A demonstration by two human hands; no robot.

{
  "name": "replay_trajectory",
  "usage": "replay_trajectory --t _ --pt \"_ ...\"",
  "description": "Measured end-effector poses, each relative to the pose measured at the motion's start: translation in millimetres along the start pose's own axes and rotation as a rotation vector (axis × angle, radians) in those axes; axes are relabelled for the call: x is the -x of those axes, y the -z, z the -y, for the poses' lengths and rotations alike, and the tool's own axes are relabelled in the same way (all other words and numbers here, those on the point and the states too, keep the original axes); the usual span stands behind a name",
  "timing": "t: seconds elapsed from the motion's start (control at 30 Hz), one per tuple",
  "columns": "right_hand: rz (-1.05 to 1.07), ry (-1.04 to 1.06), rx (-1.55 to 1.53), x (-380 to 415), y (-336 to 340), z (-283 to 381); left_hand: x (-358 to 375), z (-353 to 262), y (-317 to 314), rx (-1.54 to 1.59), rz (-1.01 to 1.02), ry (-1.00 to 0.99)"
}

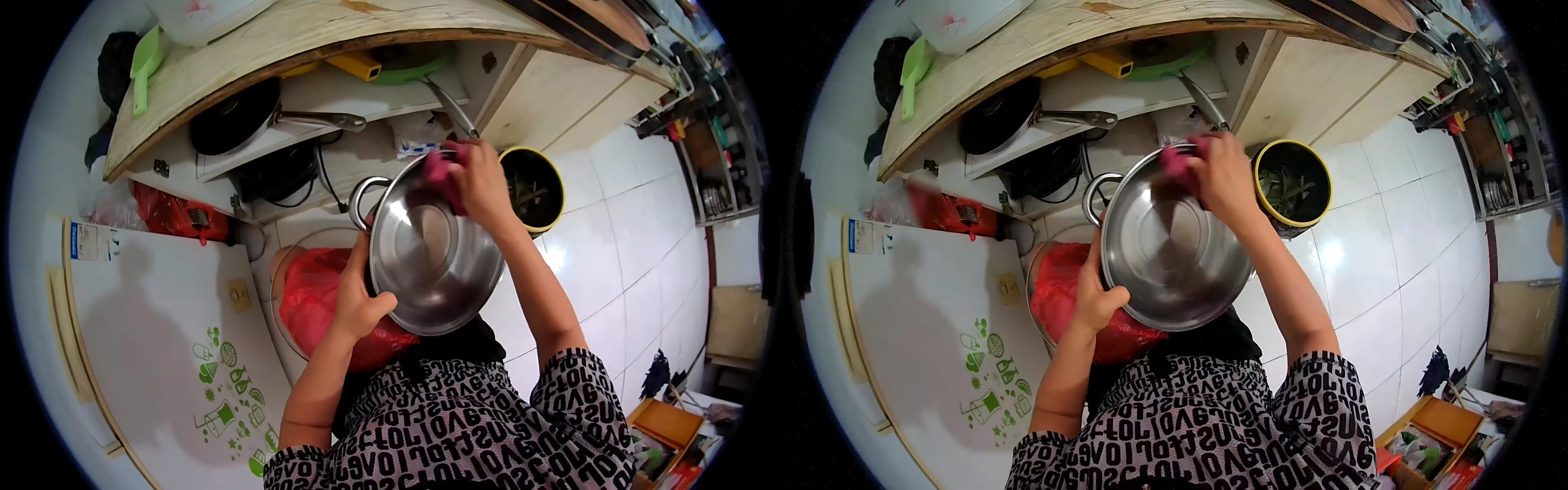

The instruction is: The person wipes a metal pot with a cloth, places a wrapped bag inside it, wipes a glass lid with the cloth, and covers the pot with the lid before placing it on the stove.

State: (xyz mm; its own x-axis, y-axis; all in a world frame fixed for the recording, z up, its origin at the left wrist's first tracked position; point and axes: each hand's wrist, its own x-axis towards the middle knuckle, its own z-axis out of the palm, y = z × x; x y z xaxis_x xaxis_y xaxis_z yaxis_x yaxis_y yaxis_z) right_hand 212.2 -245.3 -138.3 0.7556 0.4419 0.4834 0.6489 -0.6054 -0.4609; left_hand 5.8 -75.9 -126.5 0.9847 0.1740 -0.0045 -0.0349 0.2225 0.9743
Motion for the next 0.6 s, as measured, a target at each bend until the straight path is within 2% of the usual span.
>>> replay_trajectory --t 0.07,0.13,0.27,0.3,0.33,0.43,0.5,0.57,0.6 --pt "0.133 0.237 0.055 -18.7 -4.0 34.2 0.3 4.5 0.3 -0.001 0.036 0.014" --pt "0.148 0.457 0.034 -27.6 -13.2 58.5 -1.8 -0.2 2.2 -0.015 0.042 0.045" --pt "0.197 0.409 0.003 -26.0 -17.3 31.5 5.1 9.0 7.4 0.066 0.006 0.003" --pt "0.169 0.369 -0.005 -21.2 -11.5 22.3 4.8 9.7 8.8 0.042 0.014 0.007" --pt "0.137 0.177 -0.039 -10.7 -10.8 4.7 3.4 9.8 9.2 0.018 0.024 0.006" --pt "0.247 -0.399 0.039 44.8 -1.2 -40.5 3.9 13.5 8.7 -0.002 0.041 -0.046" --pt "0.173 -0.499 0.009 85.9 9.8 -49.3 4.9 17.0 7.7 -0.036 0.052 -0.059" --pt "0.024 -0.627 -0.061 122.2 26.6 -37.5 3.2 16.2 5.6 -0.198 0.119 -0.076" --pt "0.022 -0.628 -0.061 139.4 23.6 -40.8 3.8 16.5 5.7 -0.198 0.120 -0.077"
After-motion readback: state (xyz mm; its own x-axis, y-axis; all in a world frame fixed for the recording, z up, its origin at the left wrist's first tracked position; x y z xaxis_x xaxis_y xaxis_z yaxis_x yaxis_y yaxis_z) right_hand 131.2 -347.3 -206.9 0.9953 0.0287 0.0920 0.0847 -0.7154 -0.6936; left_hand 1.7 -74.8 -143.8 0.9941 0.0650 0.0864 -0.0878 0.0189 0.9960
